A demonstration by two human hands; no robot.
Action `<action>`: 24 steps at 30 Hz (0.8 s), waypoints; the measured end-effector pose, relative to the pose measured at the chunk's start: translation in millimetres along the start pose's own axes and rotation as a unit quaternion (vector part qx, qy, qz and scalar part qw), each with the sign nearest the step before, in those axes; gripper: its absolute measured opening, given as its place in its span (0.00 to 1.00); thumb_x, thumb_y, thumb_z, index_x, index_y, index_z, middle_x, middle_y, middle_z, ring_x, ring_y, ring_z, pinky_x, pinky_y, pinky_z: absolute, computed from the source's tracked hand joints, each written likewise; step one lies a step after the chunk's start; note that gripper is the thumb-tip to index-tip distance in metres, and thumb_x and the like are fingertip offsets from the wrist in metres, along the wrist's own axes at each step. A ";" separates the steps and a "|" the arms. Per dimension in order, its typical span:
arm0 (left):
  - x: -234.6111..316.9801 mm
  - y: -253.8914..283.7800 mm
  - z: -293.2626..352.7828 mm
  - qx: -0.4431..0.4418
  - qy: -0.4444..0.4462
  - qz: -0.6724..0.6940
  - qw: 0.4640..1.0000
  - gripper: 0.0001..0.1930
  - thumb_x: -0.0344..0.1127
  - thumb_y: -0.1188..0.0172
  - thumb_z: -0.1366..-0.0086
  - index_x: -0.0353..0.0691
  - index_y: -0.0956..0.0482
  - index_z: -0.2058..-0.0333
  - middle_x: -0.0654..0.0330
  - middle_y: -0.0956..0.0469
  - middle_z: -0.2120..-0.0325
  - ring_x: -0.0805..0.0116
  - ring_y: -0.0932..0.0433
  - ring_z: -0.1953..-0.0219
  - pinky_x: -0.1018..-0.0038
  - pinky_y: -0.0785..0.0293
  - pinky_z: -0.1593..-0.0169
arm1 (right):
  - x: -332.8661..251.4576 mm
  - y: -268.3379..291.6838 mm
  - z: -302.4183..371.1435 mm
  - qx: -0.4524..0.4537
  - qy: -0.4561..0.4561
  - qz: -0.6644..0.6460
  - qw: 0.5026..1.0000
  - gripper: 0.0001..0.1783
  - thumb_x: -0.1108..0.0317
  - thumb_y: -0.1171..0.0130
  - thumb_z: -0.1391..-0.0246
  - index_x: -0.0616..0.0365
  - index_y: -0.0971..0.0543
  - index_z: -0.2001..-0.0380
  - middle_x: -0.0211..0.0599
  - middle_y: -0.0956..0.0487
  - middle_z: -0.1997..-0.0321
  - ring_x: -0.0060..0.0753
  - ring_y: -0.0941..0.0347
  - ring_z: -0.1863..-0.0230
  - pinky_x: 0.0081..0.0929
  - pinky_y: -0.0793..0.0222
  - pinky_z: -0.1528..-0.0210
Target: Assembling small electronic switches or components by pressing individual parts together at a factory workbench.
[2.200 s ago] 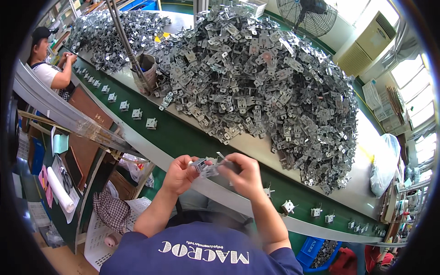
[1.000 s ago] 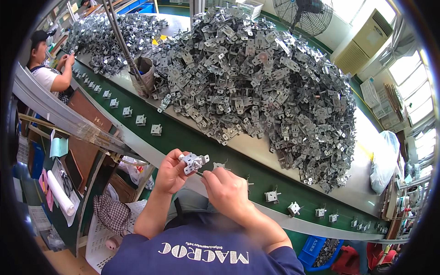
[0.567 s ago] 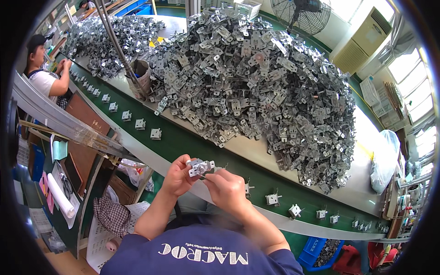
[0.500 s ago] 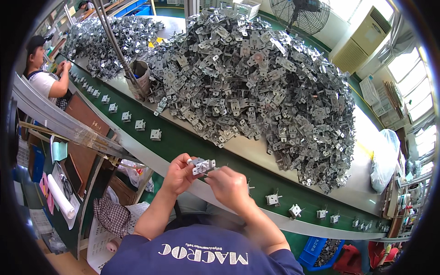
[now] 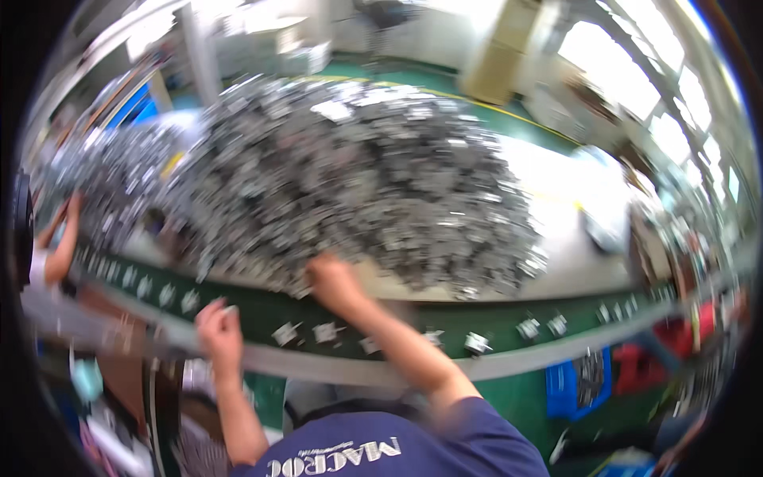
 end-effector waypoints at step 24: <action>0.3 -12.1 26.2 -0.090 0.206 0.239 0.944 0.08 0.32 0.45 0.39 0.33 0.25 0.65 0.54 0.25 0.70 0.63 0.28 0.72 0.70 0.30 0.68 | 38.9 36.3 38.9 0.022 -0.081 0.069 0.994 0.13 0.66 0.35 0.70 0.63 0.24 0.80 0.47 0.24 0.75 0.50 0.27 0.67 0.41 0.30 0.66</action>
Point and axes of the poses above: each hand's wrist, its own z-axis away from the middle knuckle, its own y-axis out of the back of the hand, x = y × z, the point moved 7 cm from there along -z, towards the middle knuckle
